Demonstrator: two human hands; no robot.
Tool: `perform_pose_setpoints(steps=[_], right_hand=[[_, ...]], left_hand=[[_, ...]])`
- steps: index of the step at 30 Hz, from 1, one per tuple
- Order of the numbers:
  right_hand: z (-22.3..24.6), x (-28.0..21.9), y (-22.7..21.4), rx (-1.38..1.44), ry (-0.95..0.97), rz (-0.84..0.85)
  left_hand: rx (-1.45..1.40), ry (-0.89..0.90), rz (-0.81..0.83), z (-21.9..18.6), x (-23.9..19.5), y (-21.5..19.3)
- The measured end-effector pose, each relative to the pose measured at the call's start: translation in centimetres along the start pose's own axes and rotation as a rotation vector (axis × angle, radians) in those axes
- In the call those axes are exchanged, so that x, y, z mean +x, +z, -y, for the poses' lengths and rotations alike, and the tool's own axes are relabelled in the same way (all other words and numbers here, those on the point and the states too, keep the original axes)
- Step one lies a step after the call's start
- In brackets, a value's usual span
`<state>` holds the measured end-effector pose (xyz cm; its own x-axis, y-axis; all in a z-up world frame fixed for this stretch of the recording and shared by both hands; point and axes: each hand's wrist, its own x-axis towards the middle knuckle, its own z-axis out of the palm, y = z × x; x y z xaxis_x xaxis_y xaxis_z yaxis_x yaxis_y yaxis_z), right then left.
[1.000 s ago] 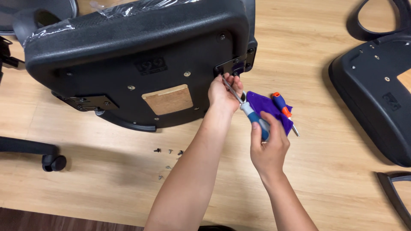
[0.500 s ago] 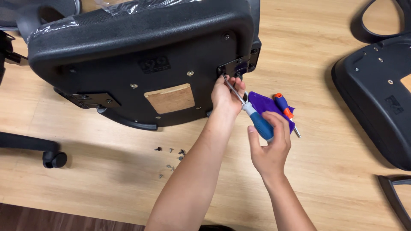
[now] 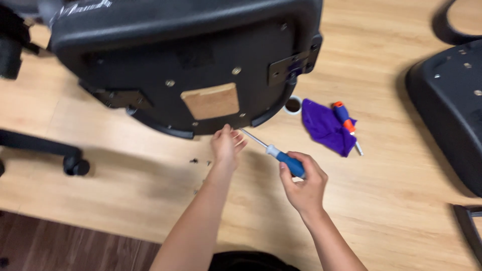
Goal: The person uses a screwdriver to unscrew the fasteners holding an armrest to the underside of an office chair seat, then detaches the armrest and sets it on the table. They gather the removed screws into a pile on the table and reposition the seat and armrest parts.
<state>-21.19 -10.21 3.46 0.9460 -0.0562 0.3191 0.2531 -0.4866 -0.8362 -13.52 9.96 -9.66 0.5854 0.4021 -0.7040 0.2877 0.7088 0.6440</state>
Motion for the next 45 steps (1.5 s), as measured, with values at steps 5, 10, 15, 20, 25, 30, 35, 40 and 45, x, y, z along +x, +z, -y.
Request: perform_pose_setpoints(steps=[5,10,15,20,25,30,35,40,45], right_hand=[[0.6,-2.2,3.8,0.027,0.082,0.236],[0.3,-4.3,5.8,0.003,0.095,0.382],[0.2,-4.8,4.9,-0.061,0.192,0.378],[0.2,-3.8,2.9,-0.025,0.377,0.308],[-2.2,-2.2,1.5,0.185,0.520,0.157],[-3.0,1.3,-0.6,0.593,0.541,-0.177],[-3.2,4.2,-2.1,0.648,0.542,-0.255],[-3.4,6.1,-2.3,0.701,0.574,-0.227],[-3.3,6.5,-2.2,0.672,0.595,-0.145]], left_hand=[[0.508,0.160,-0.098,-0.4,-1.7,-11.1],[1.150,0.394,-0.244,-1.1,-3.6,-14.4],[1.237,0.317,-0.204,-2.1,-5.3,-13.4],[1.188,0.500,-0.193,-1.2,-4.4,-14.6],[1.062,0.607,-0.196,0.2,-3.5,-10.7],[0.513,0.512,0.453,3.6,-2.0,2.3],[0.395,0.230,0.654,2.5,-5.2,12.9],[0.326,0.181,0.636,2.1,-4.7,16.0],[0.327,0.140,0.613,0.8,-5.4,15.9]])
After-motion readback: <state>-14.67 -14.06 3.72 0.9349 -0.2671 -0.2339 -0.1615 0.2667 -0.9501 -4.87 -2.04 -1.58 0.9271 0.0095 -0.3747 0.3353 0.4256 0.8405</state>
